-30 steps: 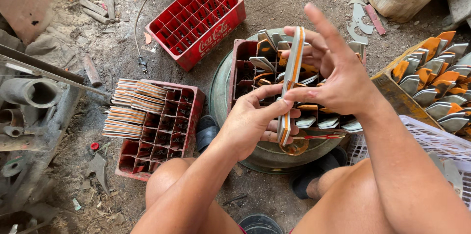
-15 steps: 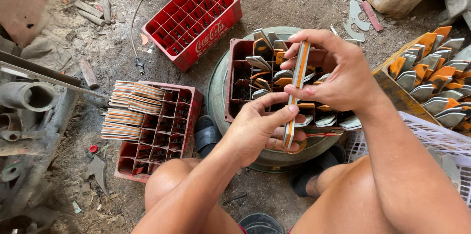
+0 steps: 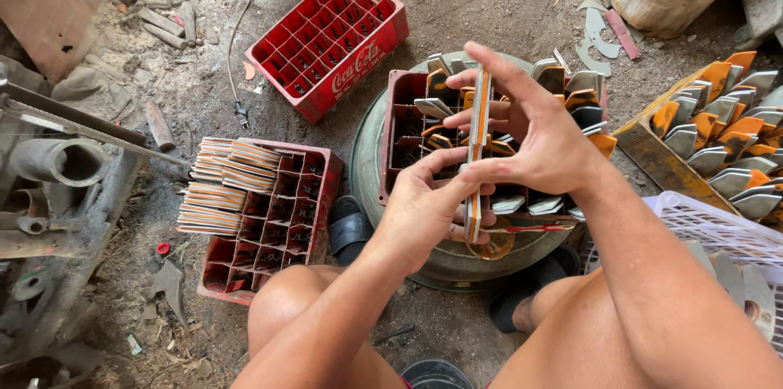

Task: The person sits on the ground and repeatedly picks up a metal blade and an orange sanding pad, aligns them, and places the assembled pair into a white plastic basket. The person handles the parts one at a time, transferring them from a red crate to the basket.

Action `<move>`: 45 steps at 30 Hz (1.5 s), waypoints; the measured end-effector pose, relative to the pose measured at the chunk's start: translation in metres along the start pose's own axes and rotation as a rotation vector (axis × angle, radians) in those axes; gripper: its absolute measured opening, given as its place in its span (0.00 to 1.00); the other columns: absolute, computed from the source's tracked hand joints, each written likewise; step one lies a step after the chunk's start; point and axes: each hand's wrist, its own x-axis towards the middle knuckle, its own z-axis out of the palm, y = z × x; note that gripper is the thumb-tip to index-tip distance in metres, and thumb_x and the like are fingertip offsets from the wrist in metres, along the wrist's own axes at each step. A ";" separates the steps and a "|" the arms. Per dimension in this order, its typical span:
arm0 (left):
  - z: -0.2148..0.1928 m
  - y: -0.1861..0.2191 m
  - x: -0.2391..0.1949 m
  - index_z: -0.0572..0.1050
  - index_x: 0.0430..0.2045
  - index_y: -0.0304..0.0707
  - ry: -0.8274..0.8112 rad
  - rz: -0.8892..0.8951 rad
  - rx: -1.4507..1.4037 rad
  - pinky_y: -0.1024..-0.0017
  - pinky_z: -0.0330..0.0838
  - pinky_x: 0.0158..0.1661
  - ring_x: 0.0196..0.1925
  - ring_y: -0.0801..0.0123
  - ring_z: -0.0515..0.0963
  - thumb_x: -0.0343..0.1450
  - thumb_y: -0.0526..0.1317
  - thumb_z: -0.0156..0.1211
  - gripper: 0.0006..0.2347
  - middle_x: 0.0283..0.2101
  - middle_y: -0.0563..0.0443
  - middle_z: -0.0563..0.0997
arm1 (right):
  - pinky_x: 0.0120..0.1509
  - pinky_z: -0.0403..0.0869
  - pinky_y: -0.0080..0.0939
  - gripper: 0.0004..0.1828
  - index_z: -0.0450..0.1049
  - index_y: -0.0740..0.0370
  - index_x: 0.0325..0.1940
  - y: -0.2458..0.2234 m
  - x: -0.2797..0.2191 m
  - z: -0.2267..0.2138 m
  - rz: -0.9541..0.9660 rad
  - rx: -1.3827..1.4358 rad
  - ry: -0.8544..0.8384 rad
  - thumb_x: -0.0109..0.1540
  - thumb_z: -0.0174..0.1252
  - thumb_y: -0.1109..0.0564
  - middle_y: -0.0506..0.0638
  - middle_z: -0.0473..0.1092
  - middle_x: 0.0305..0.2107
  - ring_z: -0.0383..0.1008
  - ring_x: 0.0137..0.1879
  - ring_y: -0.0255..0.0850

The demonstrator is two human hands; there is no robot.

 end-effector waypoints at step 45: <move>0.025 -0.068 0.037 0.68 0.17 0.38 -0.015 -0.100 -0.165 0.67 0.63 0.14 0.13 0.68 0.67 0.79 0.59 0.33 0.27 0.14 0.52 0.67 | 0.23 0.59 0.37 0.43 0.56 0.58 0.18 0.033 0.002 0.001 0.155 0.614 0.352 0.73 0.35 0.24 0.48 0.55 0.13 0.56 0.17 0.38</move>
